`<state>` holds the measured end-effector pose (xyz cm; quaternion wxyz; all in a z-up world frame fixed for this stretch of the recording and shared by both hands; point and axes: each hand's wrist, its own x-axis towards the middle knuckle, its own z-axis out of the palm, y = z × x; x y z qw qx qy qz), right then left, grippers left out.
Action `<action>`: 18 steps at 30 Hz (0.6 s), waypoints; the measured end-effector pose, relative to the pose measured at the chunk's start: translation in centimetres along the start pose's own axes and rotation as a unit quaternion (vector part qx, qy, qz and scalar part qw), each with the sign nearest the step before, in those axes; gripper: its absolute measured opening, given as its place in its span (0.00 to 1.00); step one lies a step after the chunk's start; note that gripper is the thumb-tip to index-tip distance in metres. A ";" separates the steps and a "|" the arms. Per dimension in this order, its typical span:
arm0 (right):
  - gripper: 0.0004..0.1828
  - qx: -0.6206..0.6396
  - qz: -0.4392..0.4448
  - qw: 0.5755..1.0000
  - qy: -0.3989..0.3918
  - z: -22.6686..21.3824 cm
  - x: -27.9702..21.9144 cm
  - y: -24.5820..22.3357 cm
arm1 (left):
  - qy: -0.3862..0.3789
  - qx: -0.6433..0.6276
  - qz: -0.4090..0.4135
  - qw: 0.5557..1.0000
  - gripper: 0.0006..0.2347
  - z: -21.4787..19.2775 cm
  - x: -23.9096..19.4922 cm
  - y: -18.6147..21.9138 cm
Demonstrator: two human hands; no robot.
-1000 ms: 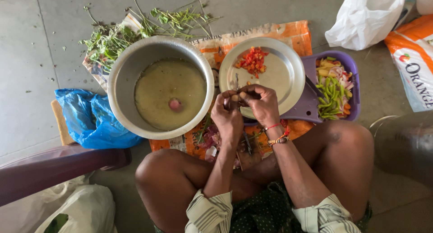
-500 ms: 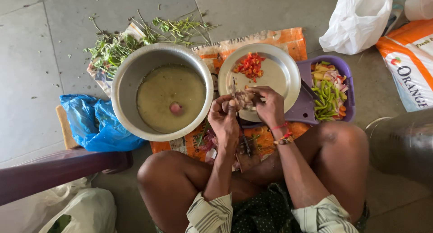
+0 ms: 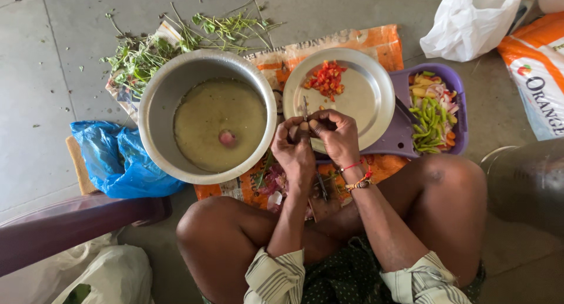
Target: The person sits on the floor and peels red onions using a small knife. They remove the outer layers and place the peeled onions into a bowl of water. The person continues peeling multiple onions one by one.
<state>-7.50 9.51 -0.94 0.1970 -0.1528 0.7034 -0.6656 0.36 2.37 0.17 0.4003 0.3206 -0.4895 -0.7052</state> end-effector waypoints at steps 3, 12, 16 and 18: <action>0.09 -0.069 0.021 0.997 0.013 0.5 0.0 1.2 | 0.017 0.024 -0.024 0.999 0.05 -0.1 -0.2 -0.5; 0.17 -0.278 -0.101 0.953 0.065 -1.5 1.0 0.9 | -0.057 0.142 -0.103 0.983 0.17 -0.4 3.6 -2.8; 0.14 -0.234 -0.067 0.966 0.085 -1.9 0.4 -0.2 | -0.064 0.150 -0.064 0.985 0.18 -0.4 3.5 -2.3; 0.12 -0.203 -0.113 0.968 0.095 -1.5 0.1 -0.5 | -0.041 0.179 -0.102 0.978 0.18 -0.5 3.1 -1.4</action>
